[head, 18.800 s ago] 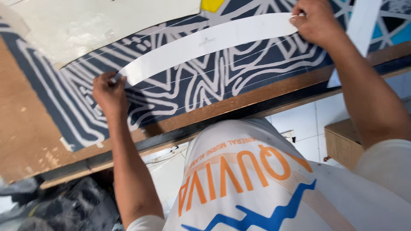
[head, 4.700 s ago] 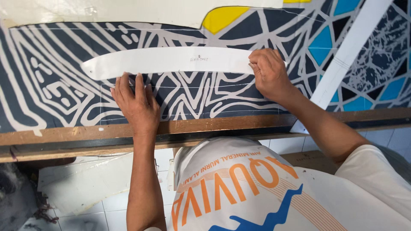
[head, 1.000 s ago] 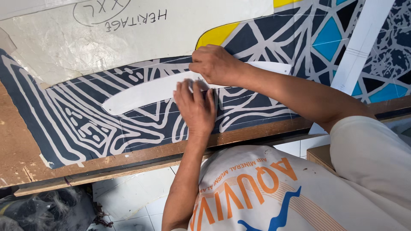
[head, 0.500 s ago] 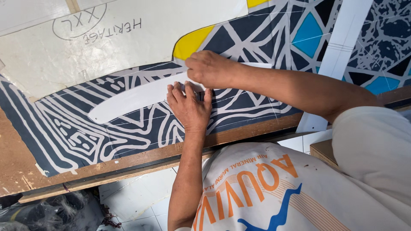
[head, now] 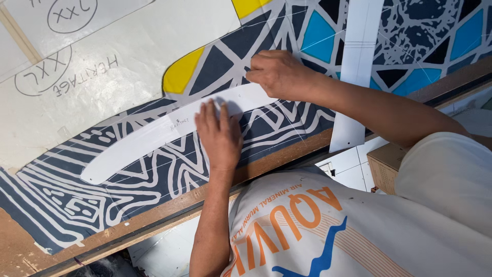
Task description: The person arranges several white paper pattern pieces on a patterned fabric surface. They position, lift, and reposition the pieces to align them with the underlying design, handling each piece individually.
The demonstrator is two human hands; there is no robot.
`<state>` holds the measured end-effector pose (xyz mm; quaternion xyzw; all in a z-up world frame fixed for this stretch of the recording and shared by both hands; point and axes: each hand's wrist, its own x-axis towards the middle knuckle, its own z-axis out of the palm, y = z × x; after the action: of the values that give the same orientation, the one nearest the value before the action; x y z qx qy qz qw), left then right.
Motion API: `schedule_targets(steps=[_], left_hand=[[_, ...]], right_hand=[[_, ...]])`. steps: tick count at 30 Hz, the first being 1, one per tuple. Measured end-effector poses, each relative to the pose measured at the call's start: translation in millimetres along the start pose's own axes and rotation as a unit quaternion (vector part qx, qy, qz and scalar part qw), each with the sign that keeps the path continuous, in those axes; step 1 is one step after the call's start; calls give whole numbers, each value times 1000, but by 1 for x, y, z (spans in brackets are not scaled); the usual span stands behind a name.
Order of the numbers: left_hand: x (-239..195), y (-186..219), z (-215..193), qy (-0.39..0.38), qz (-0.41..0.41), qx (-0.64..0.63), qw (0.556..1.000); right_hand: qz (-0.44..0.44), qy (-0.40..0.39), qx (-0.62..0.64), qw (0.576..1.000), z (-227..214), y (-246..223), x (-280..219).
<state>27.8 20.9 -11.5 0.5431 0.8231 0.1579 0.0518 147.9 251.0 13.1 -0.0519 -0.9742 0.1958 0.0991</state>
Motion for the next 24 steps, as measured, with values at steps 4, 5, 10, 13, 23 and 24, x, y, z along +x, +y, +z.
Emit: schedule_targets(steps=[4,5,10,13,23,24], left_hand=[[11,29,15,-56,85,-62,993],[13,32,17,-59,92,-71,992],[15,35,20,-81,92,-34,992],[16,37,22,-93,90,-12,991],[23,43,8,-109,95,1,990],[24,43,6,-114,96,-4,989]], right_hand=[[0,3,50,999,16,2,2],[-5,4,51,999,18,3,2],[-28,-10,54,998,25,-3,8],[-41,-52,13,998,27,-5,6],[63,-153,-156,974,-62,-7,-110],[88,-145,-156,973,-69,-16,-121]])
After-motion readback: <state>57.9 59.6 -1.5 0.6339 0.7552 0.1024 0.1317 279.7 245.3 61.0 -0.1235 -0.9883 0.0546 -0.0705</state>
